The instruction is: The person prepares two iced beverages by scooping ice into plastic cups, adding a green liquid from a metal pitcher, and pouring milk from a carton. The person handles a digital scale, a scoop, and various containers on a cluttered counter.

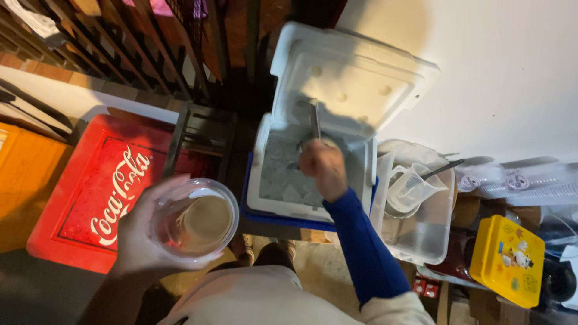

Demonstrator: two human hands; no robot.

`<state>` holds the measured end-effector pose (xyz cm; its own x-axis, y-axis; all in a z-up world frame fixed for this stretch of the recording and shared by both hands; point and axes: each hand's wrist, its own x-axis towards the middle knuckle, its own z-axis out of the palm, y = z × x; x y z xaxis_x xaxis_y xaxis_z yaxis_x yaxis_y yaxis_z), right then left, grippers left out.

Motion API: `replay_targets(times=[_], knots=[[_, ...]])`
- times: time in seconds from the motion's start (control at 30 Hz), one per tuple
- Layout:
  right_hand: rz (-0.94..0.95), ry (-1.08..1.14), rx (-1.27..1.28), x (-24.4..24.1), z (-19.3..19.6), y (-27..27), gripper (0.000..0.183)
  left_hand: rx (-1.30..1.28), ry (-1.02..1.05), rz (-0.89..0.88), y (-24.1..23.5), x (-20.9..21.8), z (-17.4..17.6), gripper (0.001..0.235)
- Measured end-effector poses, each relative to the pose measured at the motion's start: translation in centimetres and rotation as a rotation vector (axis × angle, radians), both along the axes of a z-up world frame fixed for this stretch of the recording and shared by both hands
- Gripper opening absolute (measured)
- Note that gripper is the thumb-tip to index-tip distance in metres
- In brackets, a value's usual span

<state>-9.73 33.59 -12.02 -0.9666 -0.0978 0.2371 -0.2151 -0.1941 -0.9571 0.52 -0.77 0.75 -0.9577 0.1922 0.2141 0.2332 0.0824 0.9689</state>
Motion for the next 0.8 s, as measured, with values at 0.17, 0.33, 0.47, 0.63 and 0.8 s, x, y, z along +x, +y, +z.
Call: replay_targets(times=[0.17, 0.33, 0.47, 0.63, 0.8], knots=[[-0.023, -0.125, -0.089, -1.8, -5.5, -2.2, 0.051, -0.098, 0.086, 0.049, -0.9, 0.5, 0.0, 0.113], [-0.107, 0.007, 0.202, -1.4, -1.5, -0.6, 0.052, -0.133, 0.112, 0.111, -1.5, 0.1, 0.2, 0.113], [-0.051, -0.005, -0.186, 0.2, 1.0, 0.1, 0.054, -0.160, 0.123, 0.112, -1.3, 0.1, 0.2, 0.113], [-0.052, -0.151, -0.033, -2.4, -0.9, -1.9, 0.052, -0.072, 0.133, 0.036, -1.1, 0.4, 0.6, 0.111], [-0.001, 0.050, -0.272, -0.7, -1.4, 1.2, 0.045, -0.080, 0.188, 0.060, -1.2, -0.6, 0.9, 0.111]])
